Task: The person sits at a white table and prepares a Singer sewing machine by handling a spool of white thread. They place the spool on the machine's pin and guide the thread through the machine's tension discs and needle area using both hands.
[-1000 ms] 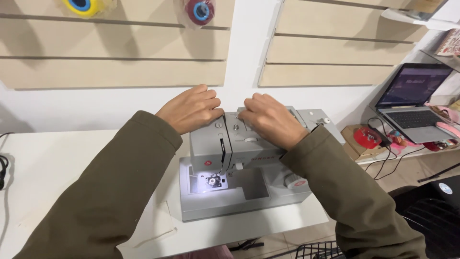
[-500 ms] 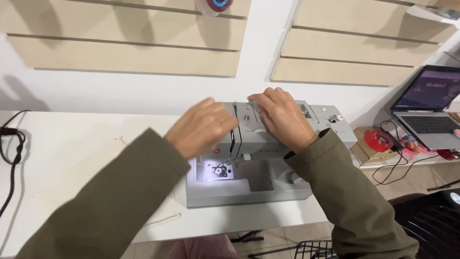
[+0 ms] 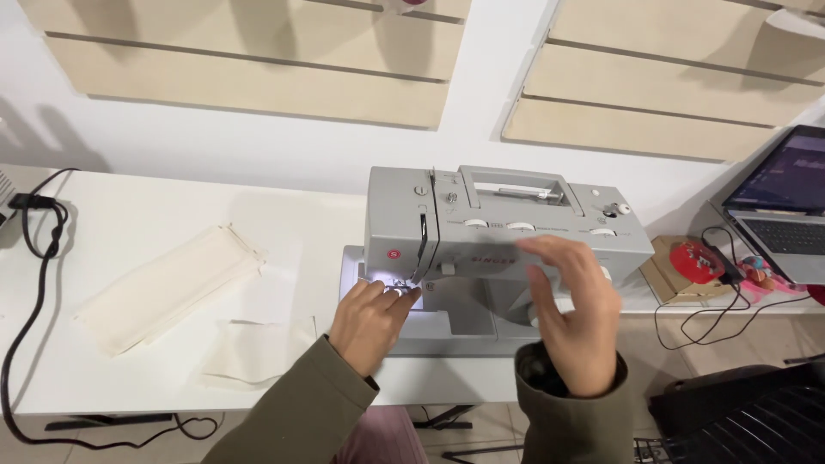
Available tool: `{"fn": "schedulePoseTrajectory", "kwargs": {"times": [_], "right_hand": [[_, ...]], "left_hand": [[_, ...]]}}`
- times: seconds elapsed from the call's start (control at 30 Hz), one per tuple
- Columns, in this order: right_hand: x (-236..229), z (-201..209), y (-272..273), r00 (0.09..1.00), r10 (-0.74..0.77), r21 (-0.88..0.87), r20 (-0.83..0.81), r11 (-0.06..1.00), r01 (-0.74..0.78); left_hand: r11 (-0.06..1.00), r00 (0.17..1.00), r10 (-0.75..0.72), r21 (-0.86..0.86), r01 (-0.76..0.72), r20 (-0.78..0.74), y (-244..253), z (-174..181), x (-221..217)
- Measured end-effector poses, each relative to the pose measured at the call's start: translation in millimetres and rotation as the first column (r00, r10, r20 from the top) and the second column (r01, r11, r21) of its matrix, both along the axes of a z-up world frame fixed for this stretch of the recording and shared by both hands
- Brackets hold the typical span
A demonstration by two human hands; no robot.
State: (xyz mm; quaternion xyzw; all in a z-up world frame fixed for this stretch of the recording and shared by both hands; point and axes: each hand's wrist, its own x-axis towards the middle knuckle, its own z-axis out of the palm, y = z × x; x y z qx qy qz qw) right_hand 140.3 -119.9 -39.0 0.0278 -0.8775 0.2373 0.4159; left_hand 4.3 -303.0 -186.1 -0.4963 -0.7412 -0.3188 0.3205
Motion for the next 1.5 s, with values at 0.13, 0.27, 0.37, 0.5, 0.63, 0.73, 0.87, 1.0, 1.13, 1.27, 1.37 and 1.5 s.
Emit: {"fn": "schedulePoseTrajectory", "kwargs": {"times": [0.13,0.27,0.37,0.5,0.63,0.73,0.87,1.0,1.13,1.27,1.37,1.5], "right_hand": [[26.5,-19.3,39.5,0.986,-0.155,-0.043,-0.061,0.987,0.153],[49.1,-33.1,103.4,0.917,-0.345,-0.127,-0.2,0.937,0.325],[48.6,-38.4,167.2,0.916,-0.38,-0.098,-0.13,0.924,0.37],[16.0,-59.7,259.2,0.958,-0.215,-0.321,0.187,0.909,0.267],[-15.6,-83.1,297.6,0.887,0.061,-0.589,0.458,0.768,0.251],[-27.8,-75.7,285.5,0.802,0.015,-0.54,0.597,0.747,0.388],[-37.7,-75.1,277.3,0.75,0.045,-0.539,0.66,0.724,0.431],[-37.4,-96.9,290.0,0.842,0.19,-0.747,0.506,0.585,0.317],[-35.6,-119.6,311.4,0.898,0.189,-0.795,0.397,0.56,0.234],[-39.5,-106.2,293.0,0.88,0.113,-0.789,0.461,0.507,0.348],[-43.4,-129.8,329.1,0.809,0.001,-0.669,0.587,0.564,0.485],[0.8,-78.6,249.4,0.903,-0.216,-0.369,0.372,0.858,0.358]], "left_hand": [[0.996,0.997,0.074,-0.044,-0.073,0.032,12.9,-27.7,-10.4],[0.984,0.979,0.176,-0.047,-0.171,0.107,12.1,-47.2,-23.1],[0.96,0.941,0.274,-0.107,-0.257,0.199,-8.8,-25.2,-27.0],[0.955,0.929,0.29,-0.138,-0.264,0.231,-32.6,43.4,-11.8],[0.983,0.978,0.182,-0.053,-0.178,0.104,-29.4,89.1,-7.0],[0.99,0.99,0.139,-0.017,-0.14,-0.012,-17.3,114.3,-8.9],[0.99,0.983,0.139,0.008,-0.139,-0.124,-5.3,135.7,-15.9],[0.989,0.98,0.144,0.034,-0.141,-0.135,5.4,132.7,-26.1],[0.978,0.961,0.21,0.048,-0.205,-0.181,11.7,122.9,-46.8],[0.962,0.955,0.269,-0.022,-0.274,-0.129,0.0,117.5,-40.1],[0.99,0.988,0.125,0.084,-0.117,-0.087,-11.8,110.1,0.5],[0.993,0.991,0.103,0.058,-0.098,-0.084,-22.6,81.6,31.9]]}}
